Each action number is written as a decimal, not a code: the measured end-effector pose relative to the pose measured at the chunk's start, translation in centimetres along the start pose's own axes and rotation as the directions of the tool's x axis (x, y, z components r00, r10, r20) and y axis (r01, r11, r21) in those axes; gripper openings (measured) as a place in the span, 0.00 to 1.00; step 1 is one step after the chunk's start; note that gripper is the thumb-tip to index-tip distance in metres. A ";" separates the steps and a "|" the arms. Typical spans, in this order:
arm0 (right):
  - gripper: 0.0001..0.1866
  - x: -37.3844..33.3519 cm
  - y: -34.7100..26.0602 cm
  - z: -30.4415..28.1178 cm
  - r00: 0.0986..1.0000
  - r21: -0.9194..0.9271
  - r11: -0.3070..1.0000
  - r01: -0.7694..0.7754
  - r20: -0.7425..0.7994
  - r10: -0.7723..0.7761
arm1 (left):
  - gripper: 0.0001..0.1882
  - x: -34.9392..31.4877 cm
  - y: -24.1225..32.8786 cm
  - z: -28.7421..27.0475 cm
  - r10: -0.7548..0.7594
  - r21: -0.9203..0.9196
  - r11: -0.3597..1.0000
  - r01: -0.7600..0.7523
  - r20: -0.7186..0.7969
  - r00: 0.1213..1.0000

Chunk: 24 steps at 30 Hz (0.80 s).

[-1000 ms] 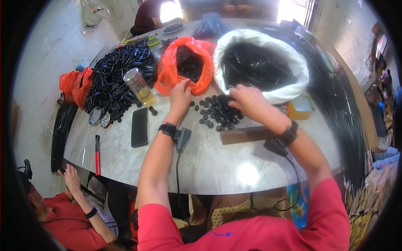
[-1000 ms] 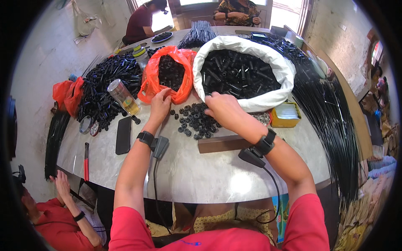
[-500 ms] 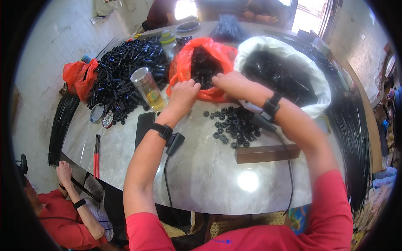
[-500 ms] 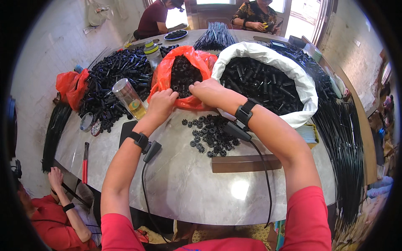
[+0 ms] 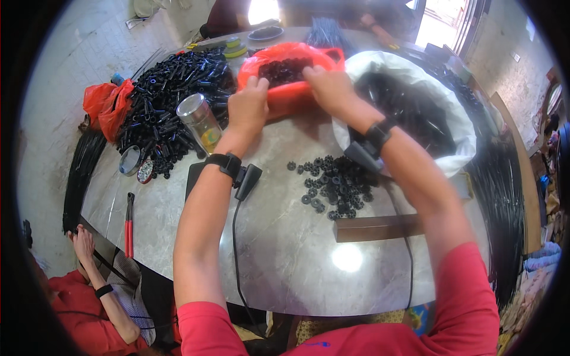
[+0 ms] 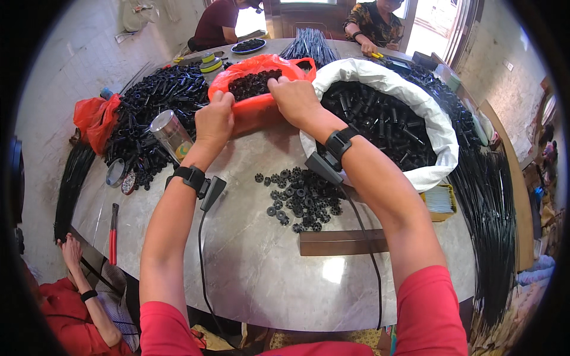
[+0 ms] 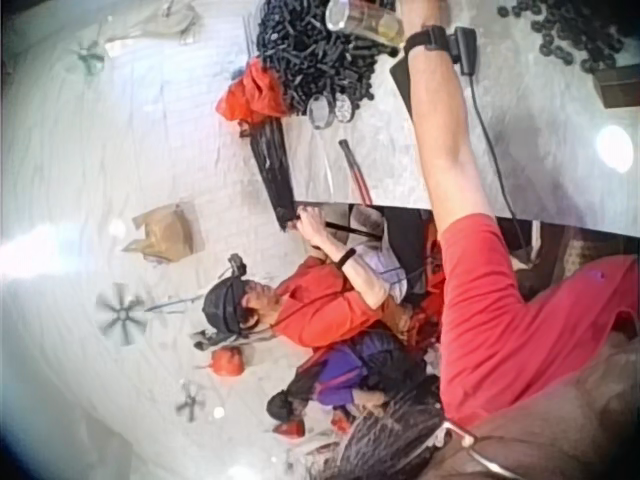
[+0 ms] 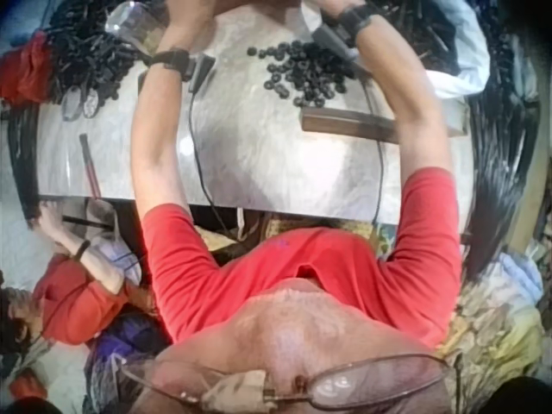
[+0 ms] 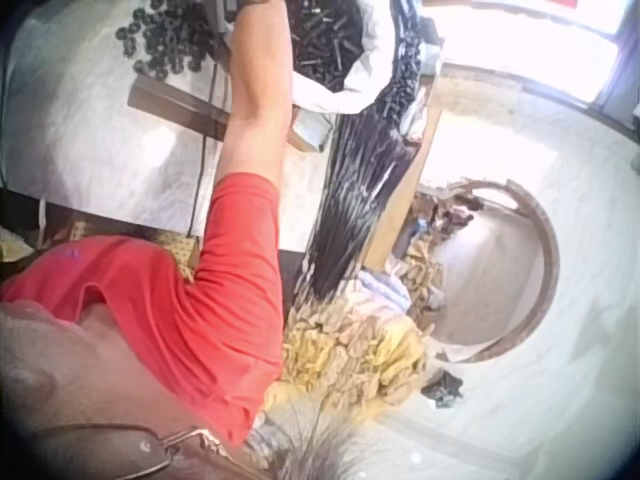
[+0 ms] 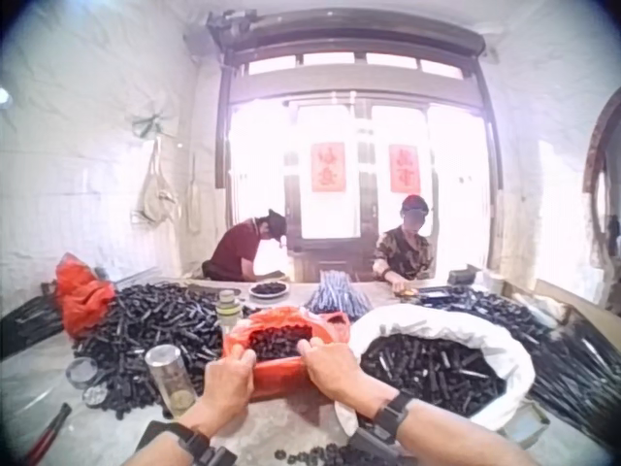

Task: The worker processes black umbrella ribs using pliers and sorts small plastic components for assembly on a factory table.

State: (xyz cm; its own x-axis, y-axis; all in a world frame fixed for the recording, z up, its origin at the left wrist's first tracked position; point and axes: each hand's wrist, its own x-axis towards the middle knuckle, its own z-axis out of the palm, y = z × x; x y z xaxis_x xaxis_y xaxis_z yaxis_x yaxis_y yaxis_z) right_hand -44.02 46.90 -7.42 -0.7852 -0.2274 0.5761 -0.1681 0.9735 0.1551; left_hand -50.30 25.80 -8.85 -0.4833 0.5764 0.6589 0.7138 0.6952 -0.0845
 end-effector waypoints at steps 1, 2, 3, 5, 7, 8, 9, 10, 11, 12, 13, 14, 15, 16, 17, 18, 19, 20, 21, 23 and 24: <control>0.06 0.1 -0.2 0.2 0.997 0.015 0.999 -0.034 -0.063 0.035 | 0.08 0.0 0.3 -0.1 -0.046 -0.048 0.998 0.043 -0.068 0.997; 0.05 0.1 -0.6 0.5 0.990 0.039 0.997 -0.064 -0.123 0.069 | 0.08 -0.5 0.4 -0.2 -0.100 -0.094 0.992 0.088 -0.128 0.987; 0.05 -0.3 -0.2 1.3 0.990 0.037 0.997 -0.067 -0.125 0.072 | 0.08 -1.2 0.4 0.3 -0.096 -0.095 0.992 0.084 -0.129 0.987; 0.06 -1.2 0.0 2.5 0.997 -0.071 0.996 0.046 0.063 -0.041 | 0.10 -2.8 0.6 1.3 0.093 -0.021 0.996 -0.092 0.065 0.994; 0.07 -1.2 0.8 2.7 0.998 -0.142 0.988 0.067 0.013 -0.065 | 0.09 -3.2 0.6 1.6 0.051 -0.058 0.997 -0.049 0.040 0.998; 0.08 -1.5 0.8 2.7 0.995 -0.207 0.975 0.088 -0.030 -0.096 | 0.09 -3.7 0.8 1.8 0.003 -0.095 0.995 0.000 0.025 1.000; 0.10 -1.7 0.5 1.8 0.997 -0.236 0.969 0.078 0.043 -0.070 | 0.11 -4.0 0.5 1.7 -0.084 -0.162 0.983 0.090 0.044 0.996; 0.10 -2.0 0.1 0.9 0.996 -0.227 0.970 0.080 0.055 -0.070 | 0.11 -4.6 0.3 1.7 -0.089 -0.165 0.981 0.097 0.057 0.994; 0.11 -2.4 0.3 -0.3 0.991 -0.229 0.971 0.072 0.129 -0.043 | 0.10 -4.6 0.4 1.7 -0.066 -0.202 0.976 0.076 0.055 0.996; 0.11 -2.6 0.3 -1.3 0.980 -0.225 0.972 0.068 0.199 -0.023 | 0.09 -4.9 0.3 1.6 -0.049 -0.231 0.971 0.060 0.054 0.997; 0.14 -2.7 0.2 -2.3 0.951 -0.113 0.993 0.024 0.310 0.012 | 0.11 -5.2 0.2 1.4 -0.070 -0.234 0.967 0.103 0.143 0.987; 0.14 -3.2 0.6 -2.8 0.949 -0.118 0.993 0.019 0.316 0.020 | 0.11 -5.5 0.6 0.9 -0.065 -0.243 0.965 0.099 0.146 0.987; 0.15 -3.8 0.9 -3.5 0.982 0.014 0.999 0.045 0.183 -0.047 | 0.13 -5.9 1.0 0.2 -0.088 -0.299 0.944 0.135 0.166 0.982; 0.15 -4.4 1.3 -4.2 0.995 0.140 0.986 0.090 0.037 -0.096 | 0.15 -6.4 1.4 -0.6 -0.110 -0.353 0.920 0.171 0.187 0.976; 0.17 -5.3 1.4 -5.9 0.991 0.058 0.991 0.121 -0.062 -0.118 | 0.15 -6.5 2.3 -1.6 -0.096 -0.368 0.916 0.159 0.184 0.978; 0.17 -6.7 1.1 -7.5 0.993 0.053 0.992 0.110 -0.053 -0.108 | 0.20 -7.1 3.1 -2.6 -0.073 -0.409 0.903 0.134 0.163 0.984; 0.18 -8.2 0.5 -9.3 0.995 0.122 0.992 -0.029 0.099 0.017 | 0.26 -7.8 4.0 -3.2 -0.051 -0.449 0.887 0.110 0.141 0.989; 0.19 -9.9 -0.3 -11.5 0.960 0.166 0.970 -0.176 0.249 0.131 | 0.26 -8.8 5.0 -3.8 -0.040 -0.458 0.883 0.099 0.138 0.990; 0.21 -11.4 -1.0 -13.3 0.890 0.217 0.946 -0.241 0.437 0.126 | 0.34 -10.1 5.9 -4.2 -0.009 -0.521 0.849 0.086 0.149 0.989; 0.27 -14.6 -2.2 -14.9 0.720 0.204 0.919 -0.338 0.685 0.113 | 0.44 -12.4 7.5 -4.6 0.026 -0.587 0.806 0.074 0.160 0.987; 0.30 -15.9 -2.9 -15.3 0.647 0.161 0.922 -0.352 0.754 0.115 | 0.52 -13.6 8.3 -5.2 0.047 -0.614 0.780 0.125 0.256 0.966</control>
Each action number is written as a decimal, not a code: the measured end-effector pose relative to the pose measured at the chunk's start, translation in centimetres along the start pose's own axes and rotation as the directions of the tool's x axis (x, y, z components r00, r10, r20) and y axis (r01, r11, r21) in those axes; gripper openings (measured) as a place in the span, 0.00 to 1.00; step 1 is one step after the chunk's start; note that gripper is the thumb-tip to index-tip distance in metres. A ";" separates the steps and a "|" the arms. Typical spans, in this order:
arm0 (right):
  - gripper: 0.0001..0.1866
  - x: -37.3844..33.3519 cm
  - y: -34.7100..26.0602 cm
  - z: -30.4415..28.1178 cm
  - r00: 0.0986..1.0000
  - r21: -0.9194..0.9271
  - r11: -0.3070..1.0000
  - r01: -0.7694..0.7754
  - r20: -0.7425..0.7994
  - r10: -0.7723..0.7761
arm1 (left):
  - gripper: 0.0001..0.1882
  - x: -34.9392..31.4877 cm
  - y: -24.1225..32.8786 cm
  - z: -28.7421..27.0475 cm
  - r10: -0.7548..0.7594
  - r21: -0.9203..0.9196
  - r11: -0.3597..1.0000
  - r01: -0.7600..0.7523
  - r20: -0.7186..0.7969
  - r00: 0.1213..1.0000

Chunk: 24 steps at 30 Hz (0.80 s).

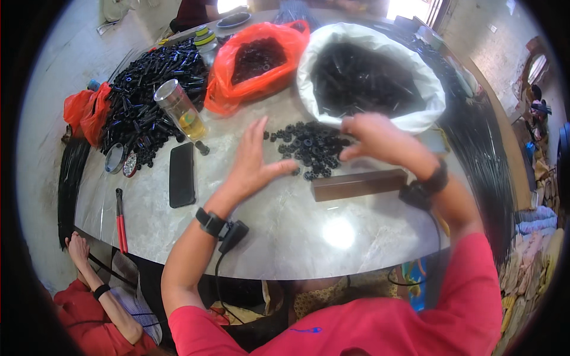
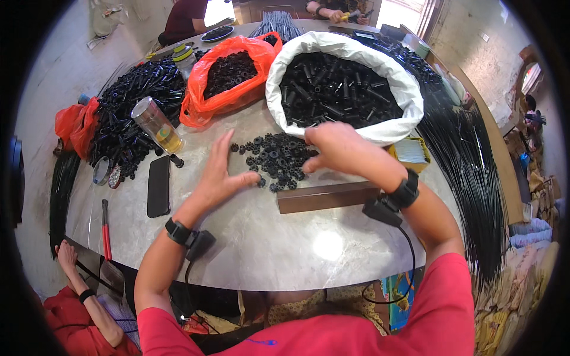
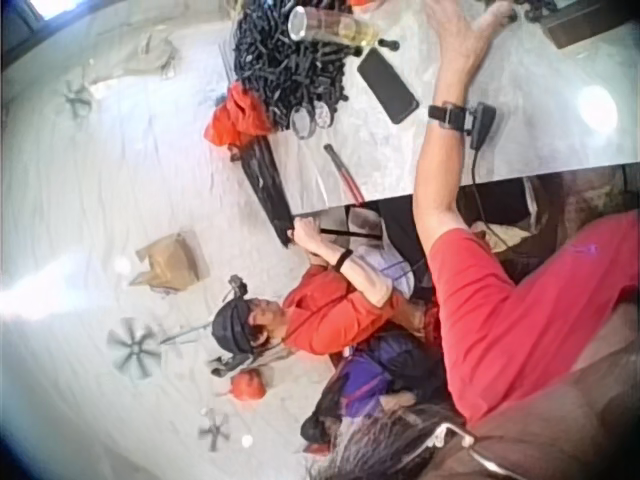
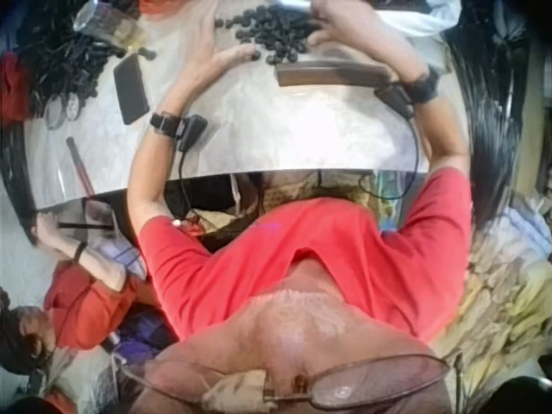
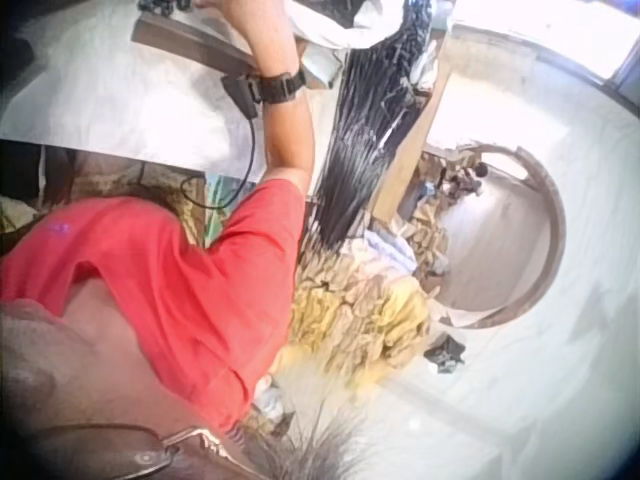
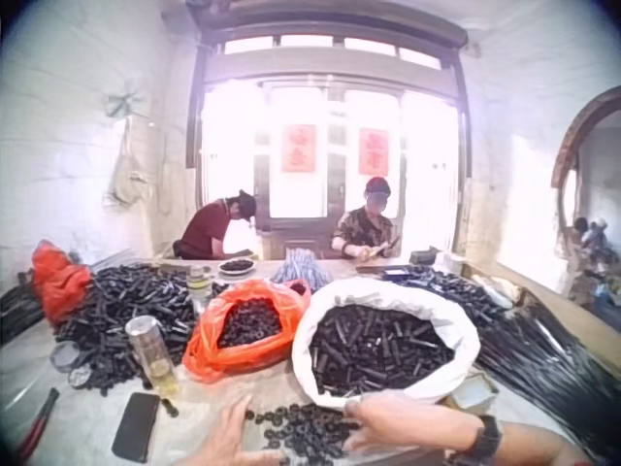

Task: The worker processes black umbrella ribs using pliers and sorts small plastic components for assembly on a factory table.

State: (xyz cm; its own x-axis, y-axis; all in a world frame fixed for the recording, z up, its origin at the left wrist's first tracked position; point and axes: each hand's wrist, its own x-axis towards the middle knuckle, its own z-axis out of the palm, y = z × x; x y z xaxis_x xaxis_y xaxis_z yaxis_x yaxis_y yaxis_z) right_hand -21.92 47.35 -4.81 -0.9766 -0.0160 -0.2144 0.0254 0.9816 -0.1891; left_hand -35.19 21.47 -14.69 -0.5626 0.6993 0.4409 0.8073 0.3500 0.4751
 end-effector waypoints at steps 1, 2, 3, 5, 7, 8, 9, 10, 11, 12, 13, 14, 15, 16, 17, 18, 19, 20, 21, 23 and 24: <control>0.30 -0.7 -0.1 1.1 1.000 0.004 1.000 0.003 0.004 -0.003 | 0.60 -0.9 0.6 0.3 -0.042 -0.044 0.998 0.046 0.091 0.995; 0.33 -1.7 0.1 2.2 0.998 0.004 1.000 -0.006 -0.064 0.007 | 0.60 -1.0 1.3 0.6 -0.031 -0.049 0.998 0.035 0.092 0.995; 0.35 -2.0 0.3 3.3 0.991 0.006 1.000 -0.009 -0.130 0.010 | 0.63 -1.2 1.7 1.1 -0.034 0.033 0.999 0.031 0.090 0.995; 0.38 -1.9 1.2 5.4 0.978 0.065 0.998 0.011 -0.210 0.003 | 0.66 -0.9 2.3 2.3 -0.025 0.108 0.994 0.015 0.093 0.995; 0.42 -1.4 1.1 6.2 0.960 0.136 0.990 0.034 -0.280 0.005 | 0.67 -0.2 2.6 2.8 -0.033 0.095 0.995 0.025 0.086 0.996; 0.42 -1.0 0.9 6.4 0.959 0.137 0.990 0.037 -0.284 0.004 | 0.67 0.0 2.6 3.0 -0.032 0.100 0.995 0.023 0.086 0.996; 0.40 -0.5 0.9 6.7 0.950 0.141 0.988 0.066 -0.311 -0.019 | 0.67 0.1 2.5 3.2 -0.016 0.088 0.996 0.008 0.097 0.995; 0.39 -0.1 0.9 7.0 0.940 0.144 0.985 0.093 -0.337 -0.040 | 0.67 0.3 2.5 3.5 0.000 0.076 0.997 -0.009 0.108 0.994; 0.39 0.4 0.9 7.4 0.939 0.145 0.985 0.092 -0.342 -0.037 | 0.67 0.5 2.3 3.8 0.005 0.078 0.997 -0.013 0.109 0.994; 0.36 0.9 0.8 7.7 0.932 0.170 0.979 0.115 -0.360 -0.047 | 0.67 0.7 2.1 4.1 0.042 0.110 0.993 -0.052 0.093 0.995; 0.34 1.3 0.6 7.9 0.924 0.195 0.971 0.138 -0.378 -0.056 | 0.67 0.9 2.0 4.4 0.081 0.142 0.986 -0.091 0.080 0.994; 0.34 1.7 0.5 7.9 0.923 0.198 0.971 0.131 -0.383 -0.047 | 0.67 1.3 1.8 4.6 0.089 0.140 0.985 -0.101 0.085 0.992; 0.32 2.0 0.4 7.9 0.928 0.207 0.968 0.139 -0.369 -0.055 | 0.66 1.7 1.6 4.7 0.084 0.089 0.992 -0.094 0.113 0.990; 0.30 2.3 0.1 8.1 0.933 0.216 0.965 0.145 -0.356 -0.061 | 0.65 2.0 1.4 4.8 0.080 0.037 0.996 -0.086 0.143 0.986; 0.25 2.8 0.0 8.6 0.913 0.243 0.955 0.169 -0.403 -0.059 | 0.65 2.2 1.1 4.8 0.088 0.033 0.995 -0.094 0.154 0.984; 0.25 3.0 -0.3 8.5 0.912 0.249 0.956 0.153 -0.409 -0.039 | 0.65 2.6 1.1 4.8 0.108 -0.025 0.994 -0.105 0.139 0.984; 0.23 3.3 -0.5 8.5 0.904 0.248 0.955 0.166 -0.424 -0.047 | 0.64 2.9 1.0 4.7 0.127 -0.084 0.990 -0.117 0.126 0.984; 0.21 3.5 -0.5 8.6 0.897 0.250 0.954 0.165 -0.440 -0.040 | 0.64 3.3 0.8 4.8 0.156 -0.102 0.985 -0.142 0.147 0.977; 0.20 4.0 -0.6 8.5 0.907 0.249 0.955 0.159 -0.418 -0.042 | 0.63 3.6 0.8 4.7 0.142 -0.120 0.985 -0.123 0.158 0.977; 0.20 3.6 -1.0 8.0 0.938 0.295 0.945 0.140 -0.344 -0.032 | 0.61 3.2 1.4 4.2 0.134 -0.196 0.975 -0.102 0.156 0.979; 0.22 2.4 -0.9 6.8 0.954 0.331 0.936 0.122 -0.300 -0.019 | 0.59 3.4 1.8 4.3 0.146 -0.257 0.960 -0.109 0.133 0.980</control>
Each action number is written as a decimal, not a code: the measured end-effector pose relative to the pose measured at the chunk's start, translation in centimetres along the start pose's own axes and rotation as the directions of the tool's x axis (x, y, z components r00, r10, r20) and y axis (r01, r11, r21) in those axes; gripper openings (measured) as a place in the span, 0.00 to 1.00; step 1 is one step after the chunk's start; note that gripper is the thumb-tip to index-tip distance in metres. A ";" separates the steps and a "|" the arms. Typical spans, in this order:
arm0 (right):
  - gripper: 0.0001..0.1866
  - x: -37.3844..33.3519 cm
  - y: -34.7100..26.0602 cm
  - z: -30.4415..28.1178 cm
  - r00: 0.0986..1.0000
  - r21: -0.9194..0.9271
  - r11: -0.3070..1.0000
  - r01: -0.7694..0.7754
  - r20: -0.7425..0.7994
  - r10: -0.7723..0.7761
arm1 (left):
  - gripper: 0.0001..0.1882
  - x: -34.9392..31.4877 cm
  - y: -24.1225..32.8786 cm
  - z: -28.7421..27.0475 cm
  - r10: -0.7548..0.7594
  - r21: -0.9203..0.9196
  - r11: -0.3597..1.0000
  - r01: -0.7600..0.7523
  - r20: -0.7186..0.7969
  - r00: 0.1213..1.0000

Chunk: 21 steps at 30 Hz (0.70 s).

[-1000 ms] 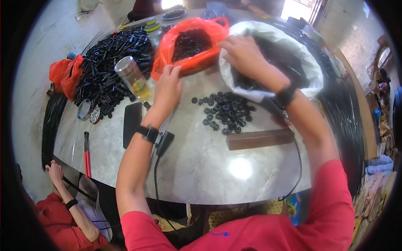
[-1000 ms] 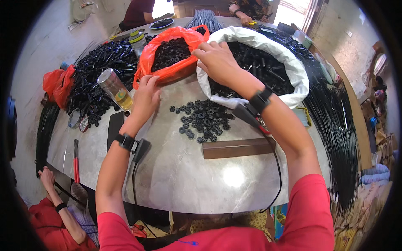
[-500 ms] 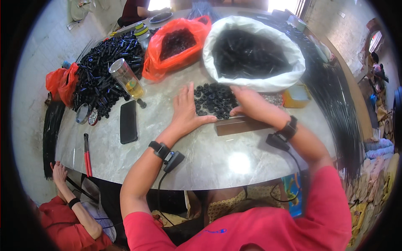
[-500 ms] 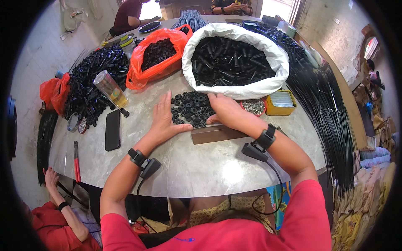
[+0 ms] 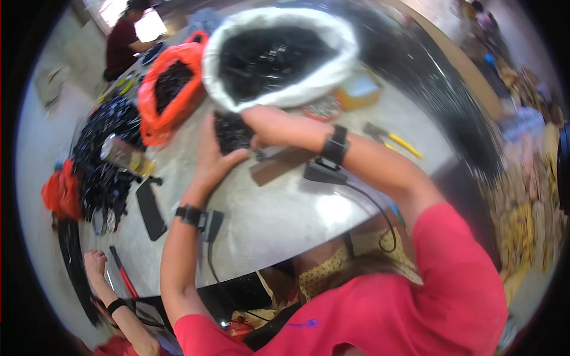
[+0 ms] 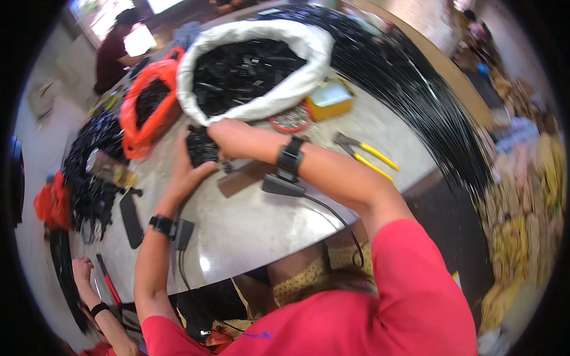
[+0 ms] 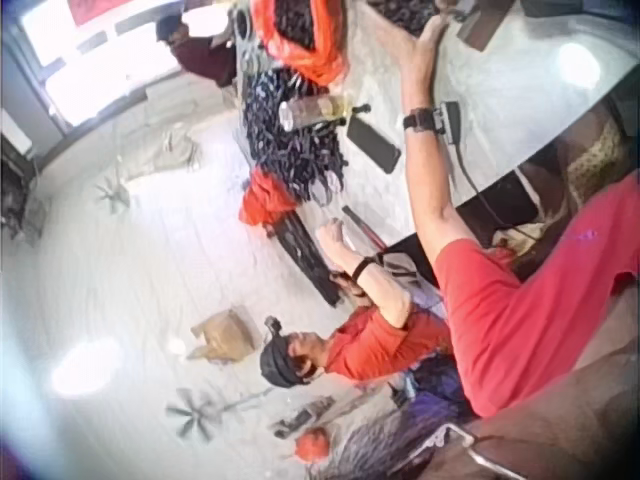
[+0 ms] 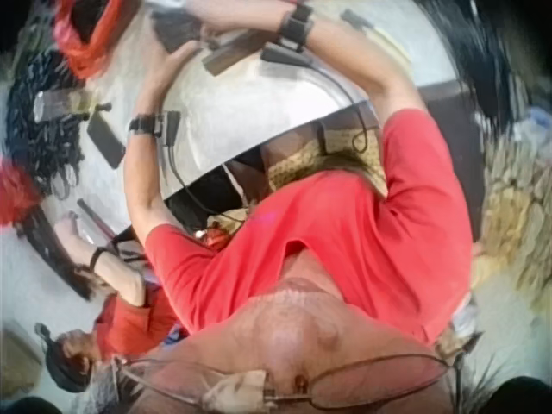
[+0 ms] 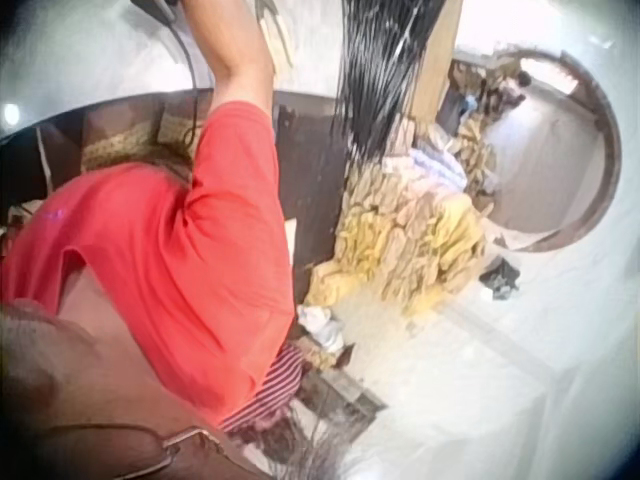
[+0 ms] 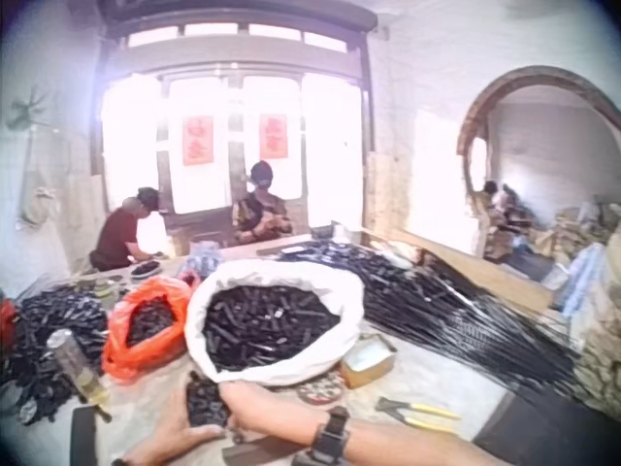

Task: The worker processes black umbrella ribs using pliers and sorts small plastic components for assembly on a factory table.

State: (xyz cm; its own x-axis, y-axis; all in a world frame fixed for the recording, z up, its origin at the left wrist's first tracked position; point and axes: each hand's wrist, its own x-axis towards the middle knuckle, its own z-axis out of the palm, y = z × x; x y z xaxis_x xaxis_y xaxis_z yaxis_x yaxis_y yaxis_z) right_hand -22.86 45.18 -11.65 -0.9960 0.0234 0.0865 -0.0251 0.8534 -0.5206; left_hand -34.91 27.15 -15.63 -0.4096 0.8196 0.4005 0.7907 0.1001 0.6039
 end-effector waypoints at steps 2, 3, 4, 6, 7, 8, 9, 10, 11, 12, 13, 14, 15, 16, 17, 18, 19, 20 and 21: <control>0.20 -1.5 -0.1 -1.2 0.983 -0.016 0.999 0.050 -0.179 -0.052 | 0.58 -0.3 -1.1 0.4 -0.036 -0.001 0.999 0.036 -0.057 0.998; 0.20 -2.3 0.1 -1.8 0.976 0.001 0.998 0.064 -0.208 -0.063 | 0.58 -0.1 0.1 0.7 0.003 0.025 1.000 -0.003 -0.027 1.000; 0.19 -3.5 0.3 -2.6 0.969 0.008 0.997 0.075 -0.239 -0.071 | 0.58 0.3 1.5 1.1 0.049 0.043 0.998 -0.049 -0.001 0.999; 0.22 -6.4 -1.9 -4.9 0.961 -0.057 0.995 0.079 -0.263 -0.091 | 0.57 0.0 1.6 1.4 0.114 0.229 0.966 -0.117 0.024 0.993; 0.22 -8.2 -1.8 -5.7 0.933 -0.068 0.993 0.098 -0.342 -0.116 | 0.56 0.2 0.8 2.3 0.081 0.166 0.982 -0.086 0.035 0.996; 0.22 -10.8 -2.4 -6.7 0.888 -0.100 0.987 0.129 -0.431 -0.159 | 0.56 0.3 1.0 2.5 0.062 0.120 0.991 -0.066 0.039 0.997; 0.20 -14.2 -3.3 -8.1 0.864 -0.010 0.991 0.134 -0.488 -0.122 | 0.55 0.1 0.8 2.3 0.076 0.124 0.989 -0.081 0.043 0.996; 0.19 -18.3 -4.3 -9.5 0.835 0.073 0.986 0.152 -0.543 -0.089 | 0.54 -0.1 0.8 1.9 0.091 0.132 0.987 -0.096 0.041 0.995; 0.18 -22.3 -4.6 -10.7 0.829 0.082 0.986 0.148 -0.554 -0.078 | 0.52 -0.4 1.3 1.5 0.129 0.196 0.972 -0.132 0.026 0.991; 0.17 -26.9 -5.6 -12.2 0.820 0.081 0.987 0.137 -0.569 -0.067 | 0.50 -0.3 2.6 1.4 0.180 0.253 0.951 -0.177 0.010 0.984; 0.15 -31.0 -6.8 -12.9 0.824 0.270 0.963 0.014 -0.549 0.142 | 0.48 -0.8 3.9 1.0 0.180 0.253 0.951 -0.176 0.006 0.984; 0.13 -35.2 -8.1 -13.6 0.798 0.443 0.890 -0.107 -0.496 0.343 | 0.46 -0.9 5.8 1.1 0.186 0.247 0.952 -0.180 0.000 0.983; 0.12 -39.1 -8.8 -13.8 0.706 0.497 0.843 -0.206 -0.520 0.480 | 0.39 -1.3 8.0 1.5 0.181 0.242 0.955 -0.173 -0.013 0.983; 0.10 -42.4 -9.5 -13.9 0.611 0.558 0.786 -0.265 -0.533 0.585 | 0.39 -2.1 10.2 0.9 0.196 0.254 0.949 -0.187 -0.011 0.981; 0.10 -45.8 -9.1 -13.5 0.504 0.593 0.761 -0.262 -0.589 0.632 | 0.35 -2.5 11.7 1.3 0.171 0.207 0.964 -0.167 -0.001 0.985; 0.10 -49.1 -7.9 -12.5 0.390 0.628 0.737 -0.250 -0.631 0.670 | 0.32 -3.0 13.2 1.8 0.144 0.164 0.976 -0.144 0.012 0.989; 0.10 -52.1 -6.2 -11.2 0.259 0.689 0.699 -0.192 -0.651 0.713 | 0.27 -4.0 15.3 1.6 0.175 0.172 0.970 -0.173 0.004 0.985; 0.10 -55.2 -4.3 -9.5 0.109 0.737 0.661 -0.141 -0.652 0.751 | 0.23 -5.0 18.0 2.4 0.216 0.184 0.960 -0.212 -0.005 0.976; 0.10 -58.9 -2.3 -7.7 0.005 0.740 0.664 -0.108 -0.667 0.745 | 0.19 -5.9 19.5 3.6 0.195 0.119 0.974 -0.193 -0.004 0.981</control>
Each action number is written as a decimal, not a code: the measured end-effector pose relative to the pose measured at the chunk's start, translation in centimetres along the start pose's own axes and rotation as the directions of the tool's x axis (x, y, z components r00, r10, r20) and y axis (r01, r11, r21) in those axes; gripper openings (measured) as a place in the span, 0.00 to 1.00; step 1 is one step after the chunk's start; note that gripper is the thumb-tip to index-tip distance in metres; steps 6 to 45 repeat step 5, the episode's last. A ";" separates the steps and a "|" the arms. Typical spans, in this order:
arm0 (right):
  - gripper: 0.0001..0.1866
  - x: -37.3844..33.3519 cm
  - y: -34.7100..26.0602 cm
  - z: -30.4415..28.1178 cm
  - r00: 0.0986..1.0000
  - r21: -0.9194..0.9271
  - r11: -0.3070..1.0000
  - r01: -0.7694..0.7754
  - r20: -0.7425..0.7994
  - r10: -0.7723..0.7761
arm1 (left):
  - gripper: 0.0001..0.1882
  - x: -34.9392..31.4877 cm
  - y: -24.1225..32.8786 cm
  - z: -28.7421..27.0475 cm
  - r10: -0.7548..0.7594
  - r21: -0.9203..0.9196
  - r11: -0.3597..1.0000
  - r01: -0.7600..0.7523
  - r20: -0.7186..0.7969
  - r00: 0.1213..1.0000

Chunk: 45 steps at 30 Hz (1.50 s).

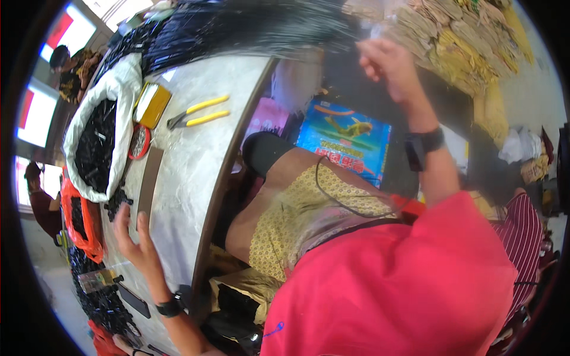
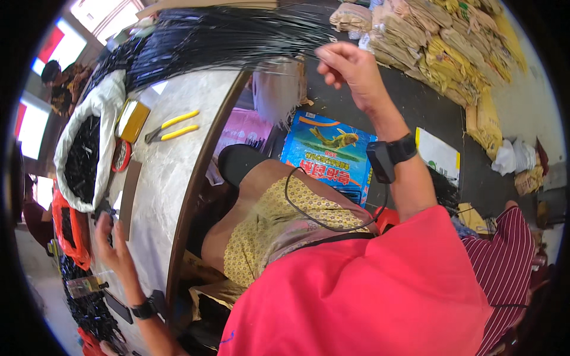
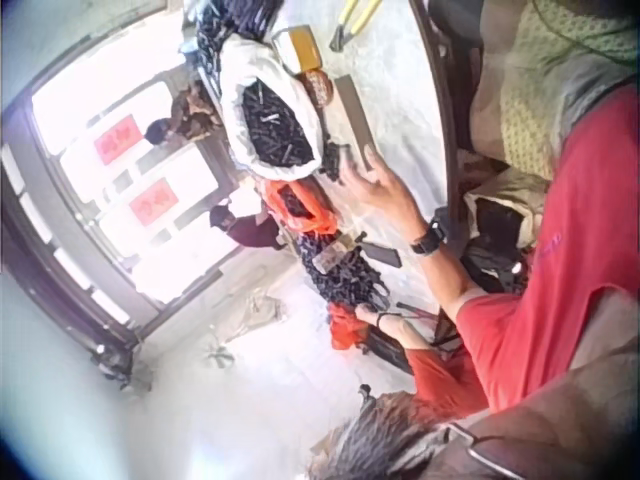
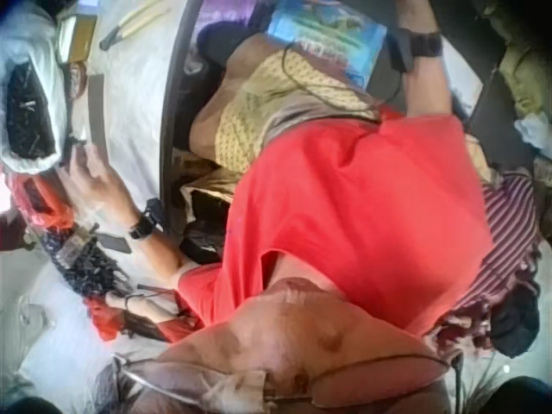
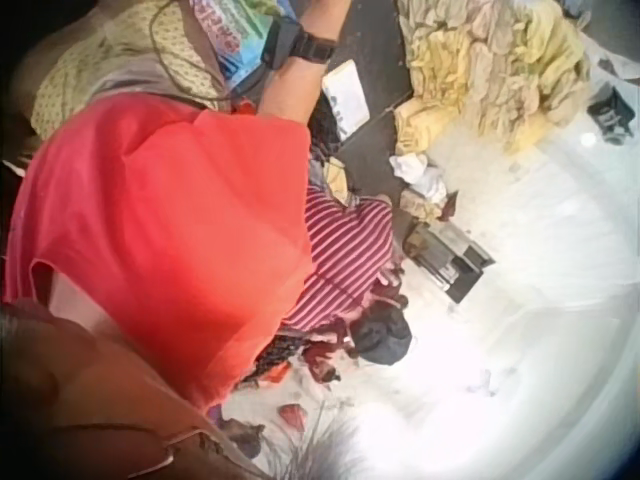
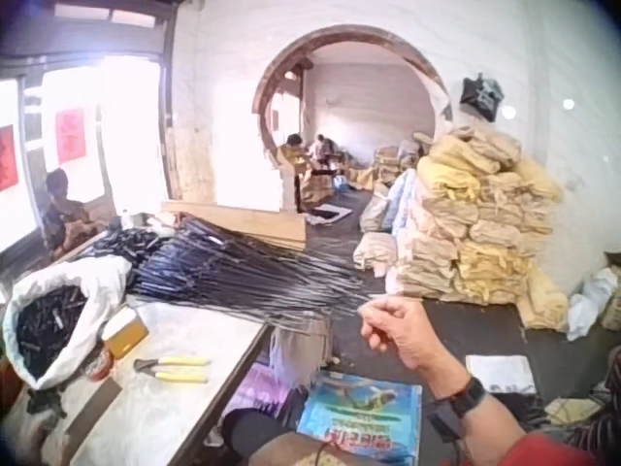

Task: The worker processes black umbrella ribs using pliers and sorts small plastic components for assembly on a factory table.

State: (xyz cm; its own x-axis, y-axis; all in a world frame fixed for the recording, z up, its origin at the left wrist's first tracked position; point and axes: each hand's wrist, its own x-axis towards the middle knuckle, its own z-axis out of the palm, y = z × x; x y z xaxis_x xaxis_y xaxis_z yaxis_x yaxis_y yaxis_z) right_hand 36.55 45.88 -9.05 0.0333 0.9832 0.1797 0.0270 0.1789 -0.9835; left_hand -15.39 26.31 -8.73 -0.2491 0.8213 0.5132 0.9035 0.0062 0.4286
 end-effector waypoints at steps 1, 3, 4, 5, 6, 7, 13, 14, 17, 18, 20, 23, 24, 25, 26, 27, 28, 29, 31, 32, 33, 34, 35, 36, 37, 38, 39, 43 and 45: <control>0.11 0.1 3.9 -3.1 0.995 0.044 0.999 -0.002 -0.099 0.006 | 0.16 -1.2 1.3 0.9 -0.025 -0.053 0.998 0.025 0.010 1.000; 0.11 -0.6 12.0 -8.2 0.900 0.171 0.974 -0.151 -0.385 0.207 | 0.11 -3.7 3.6 3.0 0.015 -0.138 0.990 -0.013 0.019 1.000; 0.10 -1.3 16.1 -10.6 0.845 0.250 0.942 -0.226 -0.432 0.317 | 0.10 -5.2 5.4 4.0 -0.197 -0.350 0.904 0.245 0.168 0.966; 0.09 -2.3 20.5 -12.2 0.775 0.338 0.892 -0.299 -0.459 0.434 | 0.10 -4.3 6.5 4.6 -0.174 -0.337 0.913 0.229 0.185 0.967; 0.09 -2.3 20.5 -12.2 0.775 0.338 0.892 -0.299 -0.459 0.434 | 0.10 -4.3 6.5 4.6 -0.174 -0.337 0.913 0.229 0.185 0.967; 0.09 -2.3 20.5 -12.2 0.775 0.338 0.892 -0.299 -0.459 0.434 | 0.10 -4.3 6.5 4.6 -0.174 -0.337 0.913 0.229 0.185 0.967; 0.09 -2.3 20.5 -12.2 0.775 0.338 0.892 -0.299 -0.459 0.434 | 0.10 -4.3 6.5 4.6 -0.174 -0.337 0.913 0.229 0.185 0.967; 0.09 -2.3 20.5 -12.2 0.775 0.338 0.892 -0.299 -0.459 0.434 | 0.10 -4.3 6.5 4.6 -0.174 -0.337 0.913 0.229 0.185 0.967; 0.09 -2.3 20.5 -12.2 0.775 0.338 0.892 -0.299 -0.459 0.434 | 0.10 -4.3 6.5 4.6 -0.174 -0.337 0.913 0.229 0.185 0.967; 0.09 -2.3 20.5 -12.2 0.775 0.338 0.892 -0.299 -0.459 0.434 | 0.10 -4.3 6.5 4.6 -0.174 -0.337 0.913 0.229 0.185 0.967; 0.09 -2.3 20.5 -12.2 0.775 0.338 0.892 -0.299 -0.459 0.434 | 0.10 -4.3 6.5 4.6 -0.174 -0.337 0.913 0.229 0.185 0.967; 0.09 -2.3 20.5 -12.2 0.775 0.338 0.892 -0.299 -0.459 0.434 | 0.10 -4.3 6.5 4.6 -0.174 -0.337 0.913 0.229 0.185 0.967; 0.09 -2.3 20.5 -12.2 0.775 0.338 0.892 -0.299 -0.459 0.434 | 0.10 -4.3 6.5 4.6 -0.174 -0.337 0.913 0.229 0.185 0.967; 0.09 -2.3 20.5 -12.2 0.775 0.338 0.892 -0.299 -0.459 0.434 | 0.10 -4.3 6.5 4.6 -0.174 -0.337 0.913 0.229 0.185 0.967; 0.09 -2.3 20.5 -12.2 0.775 0.338 0.892 -0.299 -0.459 0.434 | 0.10 -4.3 6.5 4.6 -0.174 -0.337 0.913 0.229 0.185 0.967; 0.09 -2.3 20.5 -12.2 0.775 0.338 0.892 -0.299 -0.459 0.434 | 0.10 -4.3 6.5 4.6 -0.174 -0.337 0.913 0.229 0.185 0.967; 0.09 -2.3 20.5 -12.2 0.775 0.338 0.892 -0.299 -0.459 0.434 | 0.10 -4.3 6.5 4.6 -0.174 -0.337 0.913 0.229 0.185 0.967; 0.09 -2.3 20.5 -12.2 0.775 0.338 0.892 -0.299 -0.459 0.434 | 0.10 -4.3 6.5 4.6 -0.174 -0.337 0.913 0.229 0.185 0.967; 0.09 -2.3 20.5 -12.2 0.775 0.338 0.892 -0.299 -0.459 0.434 | 0.10 -4.3 6.5 4.6 -0.174 -0.337 0.913 0.229 0.185 0.967; 0.09 -2.3 20.5 -12.2 0.775 0.338 0.892 -0.299 -0.459 0.434 | 0.10 -4.3 6.5 4.6 -0.174 -0.337 0.913 0.229 0.185 0.967; 0.09 -2.3 20.5 -12.2 0.775 0.338 0.892 -0.299 -0.459 0.434 | 0.10 -4.3 6.5 4.6 -0.174 -0.337 0.913 0.229 0.185 0.967; 0.09 -2.3 20.5 -12.2 0.775 0.338 0.892 -0.299 -0.459 0.434 | 0.10 -4.3 6.5 4.6 -0.174 -0.337 0.913 0.229 0.185 0.967; 0.09 -2.3 20.5 -12.2 0.775 0.338 0.892 -0.299 -0.459 0.434 | 0.10 -4.3 6.5 4.6 -0.174 -0.337 0.913 0.229 0.185 0.967; 0.09 -2.3 20.5 -12.2 0.775 0.338 0.892 -0.299 -0.459 0.434 | 0.10 -4.3 6.5 4.6 -0.174 -0.337 0.913 0.229 0.185 0.967; 0.09 -2.3 20.5 -12.2 0.775 0.338 0.892 -0.299 -0.459 0.434 | 0.10 -4.3 6.5 4.6 -0.174 -0.337 0.913 0.229 0.185 0.967; 0.09 -2.3 20.5 -12.2 0.775 0.338 0.892 -0.299 -0.459 0.434 | 0.10 -4.3 6.5 4.6 -0.174 -0.337 0.913 0.229 0.185 0.967; 0.09 -2.3 20.5 -12.2 0.775 0.338 0.892 -0.299 -0.459 0.434 | 0.10 -4.3 6.5 4.6 -0.174 -0.337 0.913 0.229 0.185 0.967; 0.09 -2.3 20.5 -12.2 0.775 0.338 0.892 -0.299 -0.459 0.434 | 0.10 -4.3 6.5 4.6 -0.174 -0.337 0.913 0.229 0.185 0.967; 0.09 -2.3 20.5 -12.2 0.775 0.338 0.892 -0.299 -0.459 0.434 | 0.10 -4.3 6.5 4.6 -0.174 -0.337 0.913 0.229 0.185 0.967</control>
